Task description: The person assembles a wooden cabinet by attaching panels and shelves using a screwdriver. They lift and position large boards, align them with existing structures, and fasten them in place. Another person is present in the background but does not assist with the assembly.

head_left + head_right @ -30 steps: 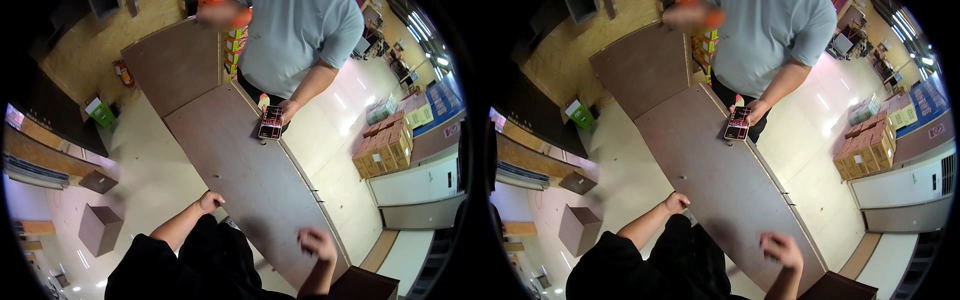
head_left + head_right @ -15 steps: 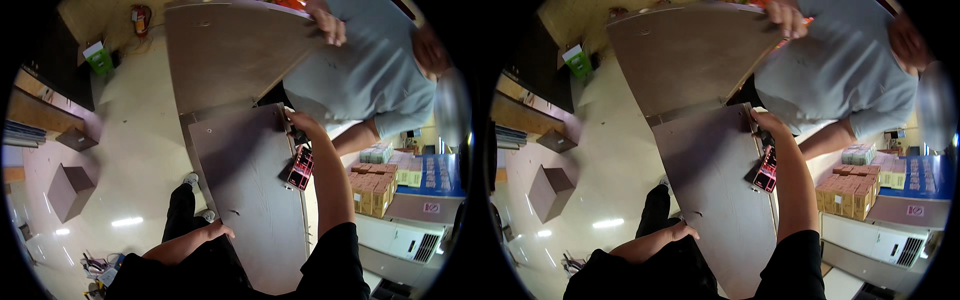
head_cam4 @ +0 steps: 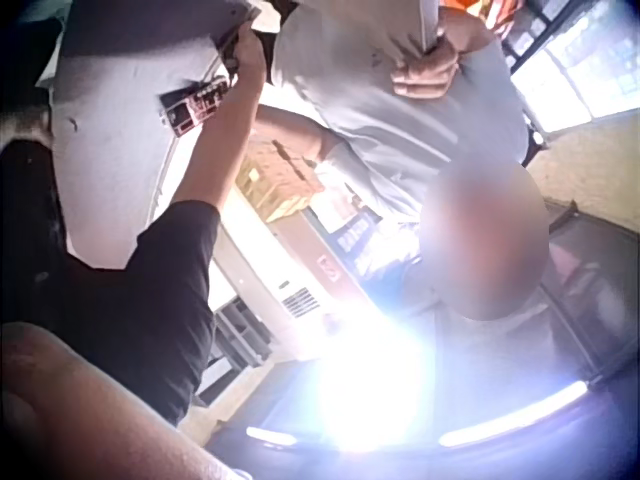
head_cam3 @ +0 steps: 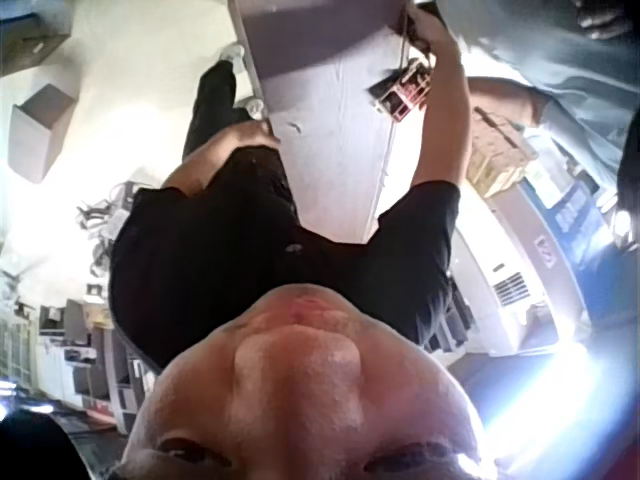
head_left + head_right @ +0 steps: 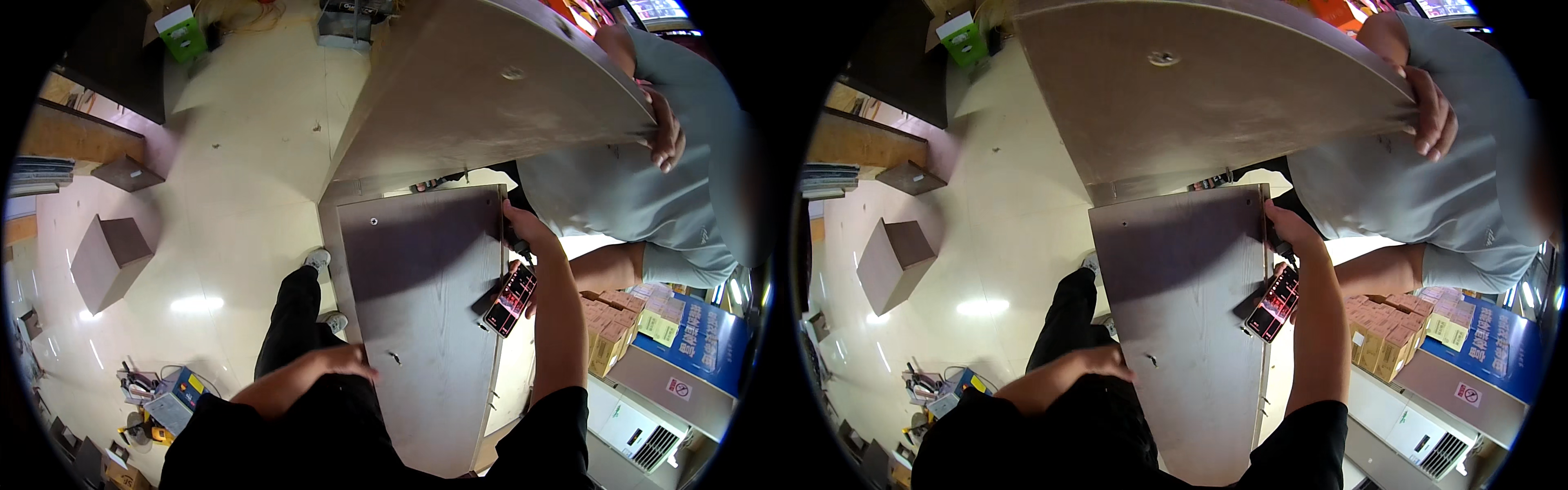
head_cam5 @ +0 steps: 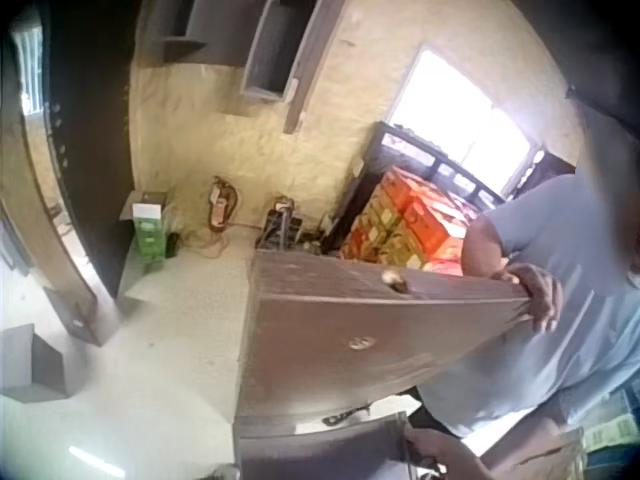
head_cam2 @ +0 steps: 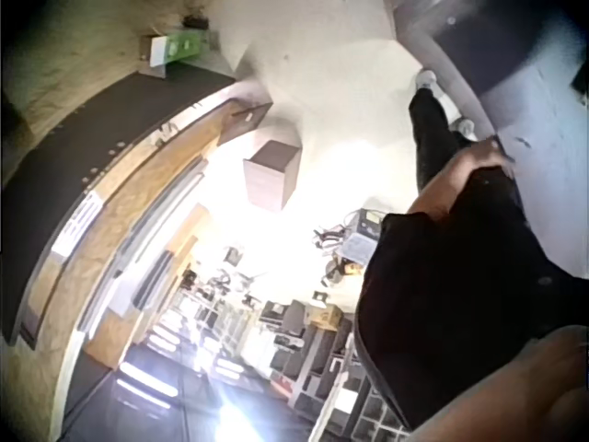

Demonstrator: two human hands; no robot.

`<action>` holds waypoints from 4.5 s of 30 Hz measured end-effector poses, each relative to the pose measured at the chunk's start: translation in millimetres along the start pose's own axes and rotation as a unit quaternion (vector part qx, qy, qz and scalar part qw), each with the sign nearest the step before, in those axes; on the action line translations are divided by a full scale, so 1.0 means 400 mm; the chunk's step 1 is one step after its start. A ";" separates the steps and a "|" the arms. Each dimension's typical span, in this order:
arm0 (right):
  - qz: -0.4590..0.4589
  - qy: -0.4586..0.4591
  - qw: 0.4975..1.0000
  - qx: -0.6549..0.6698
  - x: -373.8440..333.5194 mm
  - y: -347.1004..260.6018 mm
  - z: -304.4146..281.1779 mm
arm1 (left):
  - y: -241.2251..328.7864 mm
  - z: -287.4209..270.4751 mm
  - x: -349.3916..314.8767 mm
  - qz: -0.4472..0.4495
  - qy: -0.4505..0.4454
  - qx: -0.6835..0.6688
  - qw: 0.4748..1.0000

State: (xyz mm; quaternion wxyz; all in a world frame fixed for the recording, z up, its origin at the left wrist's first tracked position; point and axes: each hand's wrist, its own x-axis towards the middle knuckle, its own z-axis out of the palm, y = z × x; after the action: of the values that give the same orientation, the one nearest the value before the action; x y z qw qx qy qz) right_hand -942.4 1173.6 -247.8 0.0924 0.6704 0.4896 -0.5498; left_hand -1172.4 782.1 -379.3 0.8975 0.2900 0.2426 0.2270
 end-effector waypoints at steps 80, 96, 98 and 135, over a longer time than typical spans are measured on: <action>0.015 0.037 0.999 0.014 0.148 0.104 -0.038 | 0.519 -0.268 0.056 0.191 0.607 0.490 0.595; -0.271 0.048 0.763 0.585 -0.272 0.148 0.191 | 0.570 -0.338 0.037 0.155 0.408 0.357 0.826; -0.160 -0.060 0.677 0.716 -0.390 0.183 0.343 | 0.566 -0.358 0.024 0.156 0.402 0.362 0.826; -0.267 0.334 0.884 -0.190 -0.273 -0.173 0.612 | 0.597 -0.374 -0.020 0.145 0.320 0.450 0.821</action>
State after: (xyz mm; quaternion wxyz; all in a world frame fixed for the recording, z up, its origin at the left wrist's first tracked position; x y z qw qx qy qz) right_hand -1144.0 985.6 -221.3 -0.1012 0.6280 0.7468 -0.1943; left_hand -1327.2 1013.3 -332.9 0.4957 0.6047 0.5465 0.3000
